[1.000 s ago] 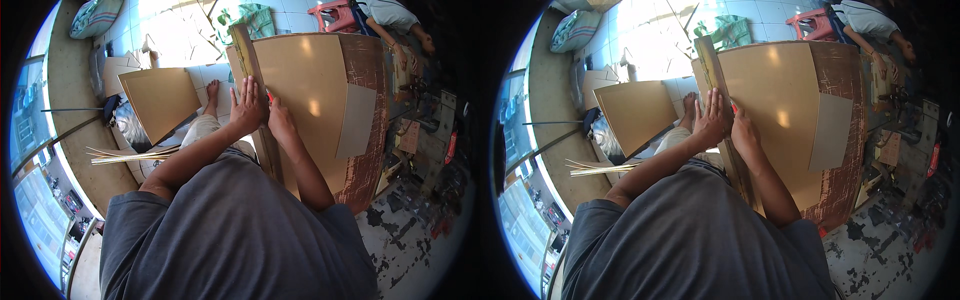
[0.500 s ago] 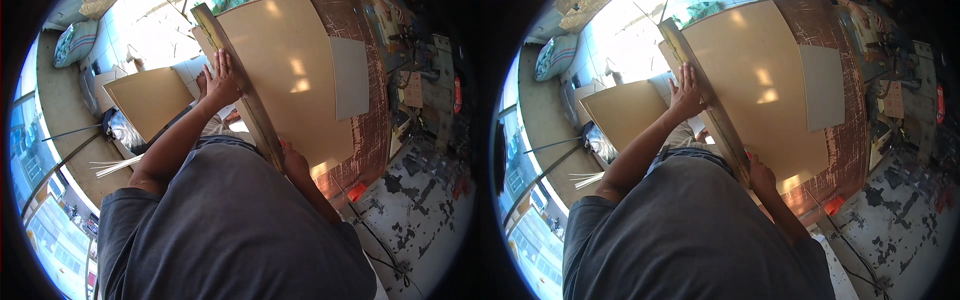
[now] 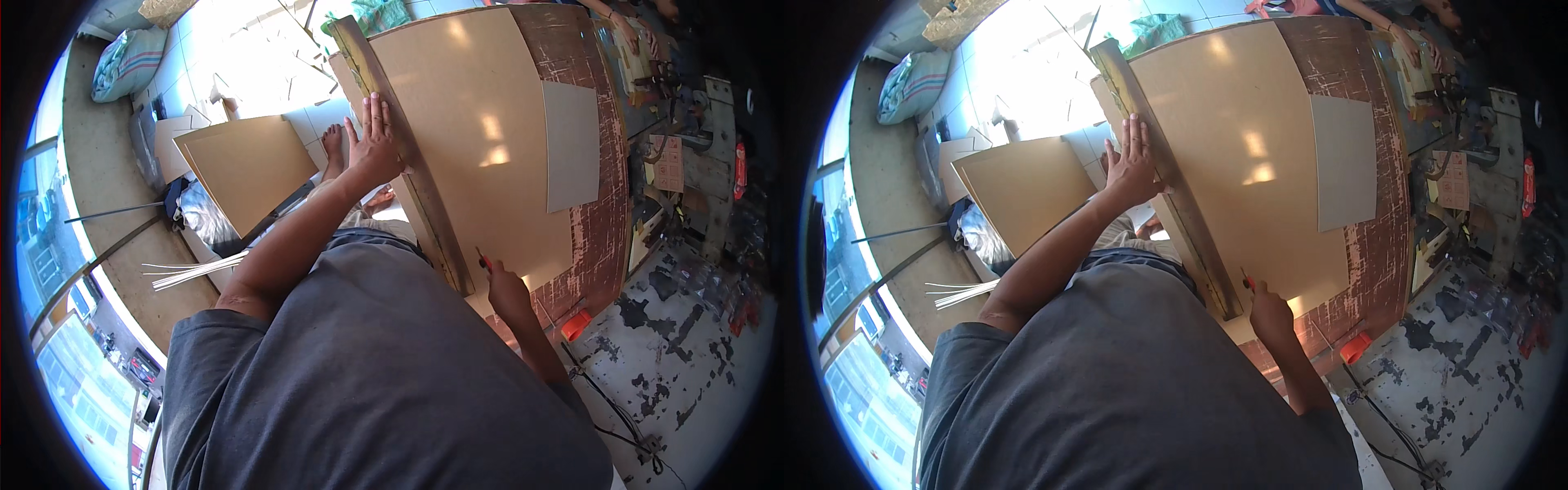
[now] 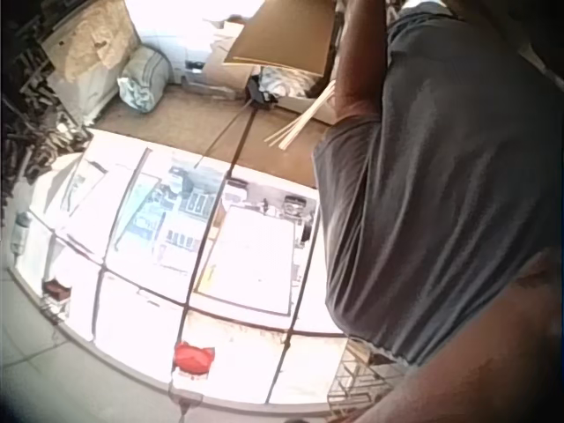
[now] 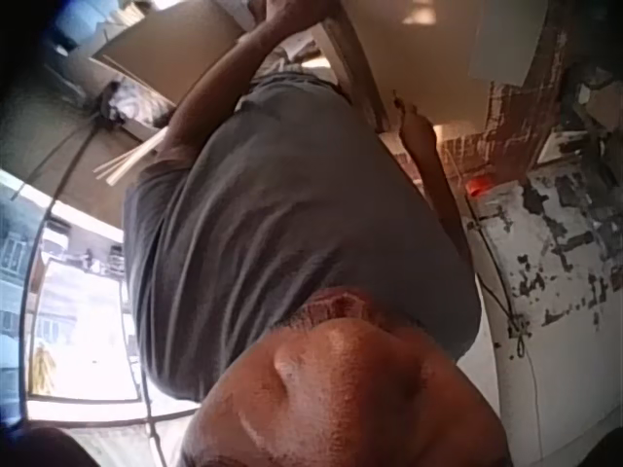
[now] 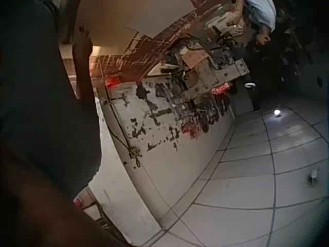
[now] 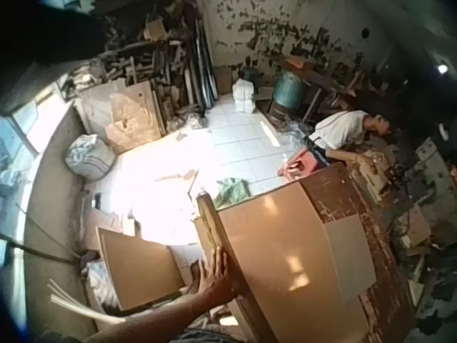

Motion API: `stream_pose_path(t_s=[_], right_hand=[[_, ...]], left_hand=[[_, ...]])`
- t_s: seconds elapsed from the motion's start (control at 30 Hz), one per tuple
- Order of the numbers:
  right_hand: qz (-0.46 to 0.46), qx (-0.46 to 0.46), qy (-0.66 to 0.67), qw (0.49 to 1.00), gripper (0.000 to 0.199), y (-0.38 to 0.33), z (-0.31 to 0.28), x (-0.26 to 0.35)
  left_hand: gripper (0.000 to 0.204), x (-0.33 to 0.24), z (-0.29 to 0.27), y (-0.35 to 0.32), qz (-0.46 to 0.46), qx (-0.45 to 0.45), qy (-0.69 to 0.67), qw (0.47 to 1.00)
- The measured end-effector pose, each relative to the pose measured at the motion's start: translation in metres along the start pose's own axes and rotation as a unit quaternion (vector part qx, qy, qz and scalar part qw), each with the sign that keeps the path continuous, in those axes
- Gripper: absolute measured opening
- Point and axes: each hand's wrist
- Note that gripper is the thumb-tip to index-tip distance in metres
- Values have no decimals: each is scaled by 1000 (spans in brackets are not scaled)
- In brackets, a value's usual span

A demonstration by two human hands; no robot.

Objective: The person cuts cardboard sheets on a workbench using a ruler and a utility knife, then cuts around a smaller cardboard template with the utility knife.

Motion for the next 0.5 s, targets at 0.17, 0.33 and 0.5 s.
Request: stream_pose_path(t_s=[0.17, 0.33, 0.5], right_hand=[[-89, -154, 37, 983, 19, 89, -114, 114], [-161, -240, 40, 956, 25, 201, -180, 202], [-206, -254, 29, 945, 23, 256, -206, 260]], left_hand=[[136, 2, 6, 1, 3, -4, 6, 1000], [131, -2, 5, 2, 2, -10, 21, 1000], [129, 1, 4, 2, 4, -12, 12, 1000]])
Point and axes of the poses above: each hand's wrist, its own y-axis towards the middle knuckle, its own z-axis out of the palm, x = y × z, and after that the axes turned 2 degrees about x, right-handed
